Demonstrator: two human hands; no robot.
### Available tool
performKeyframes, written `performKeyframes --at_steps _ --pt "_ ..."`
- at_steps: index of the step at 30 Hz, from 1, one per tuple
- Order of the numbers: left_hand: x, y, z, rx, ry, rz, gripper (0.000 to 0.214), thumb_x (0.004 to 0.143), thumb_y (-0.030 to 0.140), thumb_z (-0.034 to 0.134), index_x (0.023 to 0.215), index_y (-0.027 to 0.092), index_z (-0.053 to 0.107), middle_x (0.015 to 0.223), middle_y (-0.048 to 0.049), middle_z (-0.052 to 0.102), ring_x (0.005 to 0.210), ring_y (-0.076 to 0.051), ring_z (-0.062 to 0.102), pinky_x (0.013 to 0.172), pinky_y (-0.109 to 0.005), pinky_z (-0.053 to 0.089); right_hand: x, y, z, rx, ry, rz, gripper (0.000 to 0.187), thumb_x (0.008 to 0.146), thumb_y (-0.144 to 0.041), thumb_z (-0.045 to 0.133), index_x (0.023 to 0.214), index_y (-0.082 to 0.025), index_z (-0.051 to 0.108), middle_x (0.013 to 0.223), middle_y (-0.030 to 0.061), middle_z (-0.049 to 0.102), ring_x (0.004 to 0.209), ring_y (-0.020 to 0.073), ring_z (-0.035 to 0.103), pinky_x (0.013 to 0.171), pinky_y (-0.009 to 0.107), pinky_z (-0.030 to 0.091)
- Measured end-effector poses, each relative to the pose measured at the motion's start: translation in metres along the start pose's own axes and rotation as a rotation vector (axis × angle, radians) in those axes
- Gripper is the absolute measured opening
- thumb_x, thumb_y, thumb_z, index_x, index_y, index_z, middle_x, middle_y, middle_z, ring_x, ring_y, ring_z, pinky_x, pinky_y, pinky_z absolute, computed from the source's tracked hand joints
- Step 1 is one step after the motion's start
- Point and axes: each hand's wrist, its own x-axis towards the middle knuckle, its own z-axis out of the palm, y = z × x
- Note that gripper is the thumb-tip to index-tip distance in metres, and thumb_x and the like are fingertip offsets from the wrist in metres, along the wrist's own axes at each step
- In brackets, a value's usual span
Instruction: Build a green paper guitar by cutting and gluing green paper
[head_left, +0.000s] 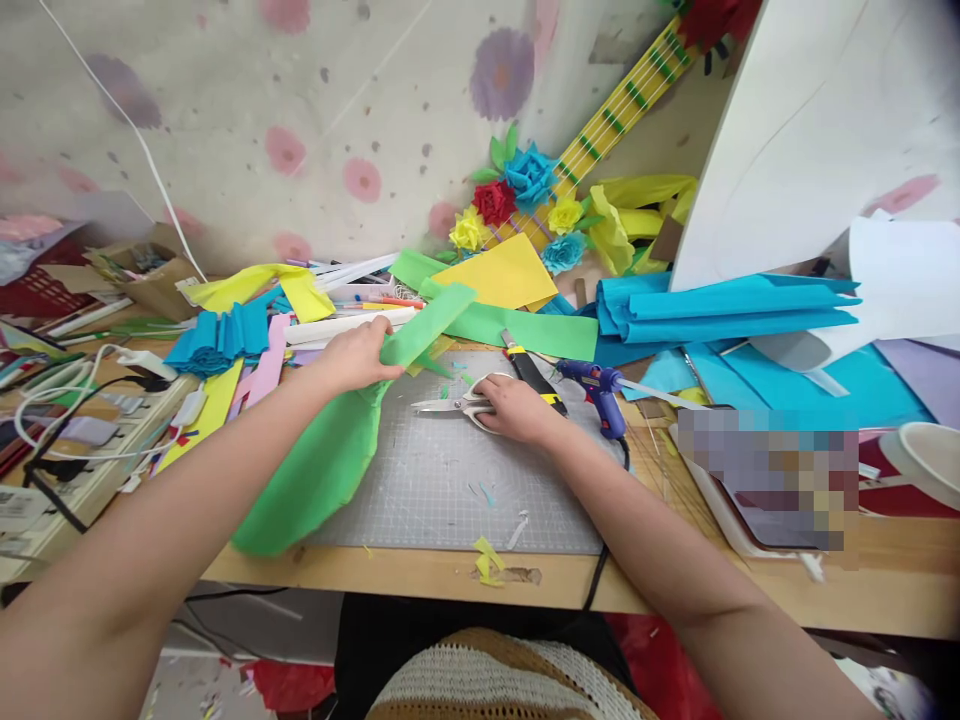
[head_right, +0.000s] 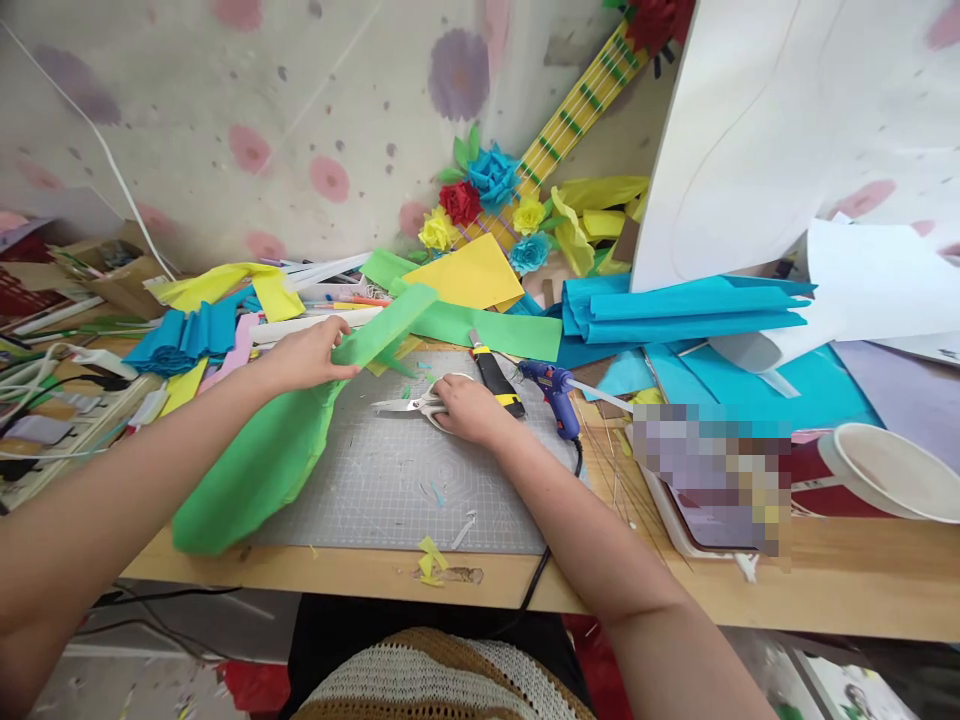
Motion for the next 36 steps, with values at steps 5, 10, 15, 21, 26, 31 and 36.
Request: performKeyframes --at_steps 5,10,15,21,26,31,36 --pt "0.0 0.017 0.023 0.085 -0.063 -0.155 0.06 0.071 0.052 0.062 0.116 0.015 0.045 0.108 -0.0146 0.061 0.099 -0.031 0.06 0.077 -0.035 0.045 0.008 -0.017 -0.014 -0.22 -0.138 0.181 0.026 0.085 -0.031 0.055 0.095 -0.009 0.065 0.096 0.0179 0.064 0.096 0.0279 0.059 0.074 0.032 0.044" --pt "-0.001 0.029 0.05 0.111 0.08 -0.205 0.062 0.072 0.052 0.064 0.118 0.015 0.044 0.114 -0.0151 0.058 0.109 -0.03 0.054 0.087 -0.036 0.043 -0.013 -0.017 -0.039 -0.231 -0.093 0.21 0.025 0.088 -0.031 0.051 0.098 -0.012 0.063 0.097 0.0134 0.065 0.093 0.0237 0.06 0.07 0.028 0.04" --pt "-0.002 0.012 0.063 -0.121 0.251 -0.148 0.05 0.08 0.052 0.055 0.114 0.017 0.049 0.111 -0.0129 0.058 0.107 -0.027 0.054 0.089 -0.036 0.042 -0.073 0.004 -0.045 -0.111 -0.075 0.54 0.03 0.09 -0.04 0.044 0.076 -0.019 0.061 0.073 0.0057 0.067 0.069 0.0193 0.061 0.055 0.027 0.031" --pt "-0.006 -0.006 0.062 -0.261 0.452 -0.182 0.022 0.089 0.034 0.038 0.079 0.02 0.052 0.086 -0.0067 0.06 0.085 -0.021 0.055 0.075 -0.032 0.041 -0.13 0.05 -0.04 -0.162 -0.121 0.956 0.051 0.082 -0.066 0.038 0.071 -0.02 0.056 0.067 0.009 0.063 0.067 0.0263 0.06 0.053 0.03 0.032" --pt "-0.01 -0.006 0.061 -0.214 0.428 -0.123 0.03 0.09 0.035 0.033 0.064 0.022 0.041 0.071 -0.0049 0.055 0.077 -0.021 0.053 0.073 -0.033 0.039 -0.12 0.077 -0.023 -0.066 0.193 0.823 0.055 0.071 -0.068 0.051 0.089 -0.016 0.057 0.089 0.0147 0.065 0.086 0.0298 0.06 0.065 0.035 0.041" --pt "-0.018 -0.01 0.063 -0.246 0.421 0.023 0.012 0.082 0.031 0.047 0.076 0.021 0.05 0.086 -0.006 0.059 0.088 -0.021 0.053 0.081 -0.034 0.041 -0.094 0.079 -0.007 0.159 0.285 0.809 0.043 0.072 -0.061 0.051 0.076 -0.018 0.056 0.085 0.0144 0.065 0.082 0.0284 0.06 0.064 0.034 0.043" --pt "-0.029 -0.004 0.061 -0.14 0.483 0.076 0.01 0.082 0.029 0.05 0.083 0.021 0.056 0.097 -0.0075 0.057 0.097 -0.024 0.051 0.088 -0.039 0.039 -0.084 0.068 -0.017 0.479 0.489 0.931 0.045 0.071 -0.062 0.055 0.075 -0.018 0.058 0.073 0.0102 0.066 0.068 0.0237 0.061 0.057 0.032 0.042"
